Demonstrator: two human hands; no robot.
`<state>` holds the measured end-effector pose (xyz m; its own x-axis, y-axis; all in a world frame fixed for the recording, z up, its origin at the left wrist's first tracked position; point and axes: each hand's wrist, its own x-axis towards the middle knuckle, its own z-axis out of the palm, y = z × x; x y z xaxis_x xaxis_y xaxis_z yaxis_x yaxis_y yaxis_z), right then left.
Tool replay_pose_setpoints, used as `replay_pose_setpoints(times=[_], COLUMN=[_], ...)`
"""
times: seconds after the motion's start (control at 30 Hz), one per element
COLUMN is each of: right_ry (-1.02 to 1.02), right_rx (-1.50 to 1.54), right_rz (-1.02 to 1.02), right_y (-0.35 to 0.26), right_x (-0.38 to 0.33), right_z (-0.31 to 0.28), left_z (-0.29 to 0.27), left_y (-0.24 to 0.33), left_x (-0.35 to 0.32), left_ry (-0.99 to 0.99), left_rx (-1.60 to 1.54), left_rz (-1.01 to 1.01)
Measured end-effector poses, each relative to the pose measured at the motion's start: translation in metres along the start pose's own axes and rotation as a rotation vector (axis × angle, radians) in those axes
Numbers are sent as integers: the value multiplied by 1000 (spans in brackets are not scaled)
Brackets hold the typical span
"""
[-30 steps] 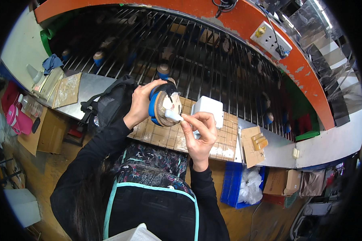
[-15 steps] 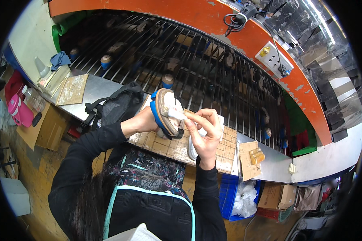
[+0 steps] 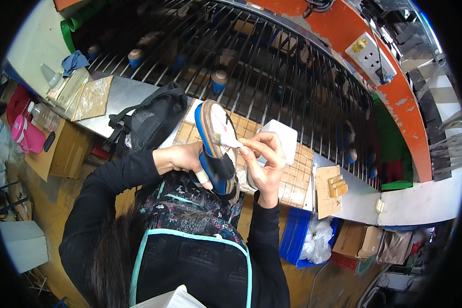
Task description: The person repeatedly applies glue to the soles of blue sandals using a small brush. They dip the brush into a white container, apply the glue to the sole, and place the sandal on a drying rack. This cycle is repeated for multiple sandals throughout the clip.
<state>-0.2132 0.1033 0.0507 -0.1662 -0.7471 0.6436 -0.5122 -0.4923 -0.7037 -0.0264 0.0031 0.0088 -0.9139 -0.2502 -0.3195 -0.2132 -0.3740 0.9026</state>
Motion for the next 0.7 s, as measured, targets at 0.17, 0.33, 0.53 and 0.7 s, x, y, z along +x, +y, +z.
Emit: replay_pose_setpoints(times=[0.17, 0.33, 0.53, 0.7], right_ry=[1, -25, -116, 9], right_rx=[26, -2, 6, -125], right_rz=[60, 94, 179, 438], right_y=[8, 10, 19, 19], right_x=[-13, -19, -31, -85], right_z=[-2, -10, -38, -75], left_z=[1, 3, 4, -3], left_y=[-9, -10, -21, -30], left_x=[5, 7, 12, 0], left_ry=[-66, -125, -180, -26], left_rx=[-52, -84, -74, -60], left_rz=[-64, -119, -212, -32])
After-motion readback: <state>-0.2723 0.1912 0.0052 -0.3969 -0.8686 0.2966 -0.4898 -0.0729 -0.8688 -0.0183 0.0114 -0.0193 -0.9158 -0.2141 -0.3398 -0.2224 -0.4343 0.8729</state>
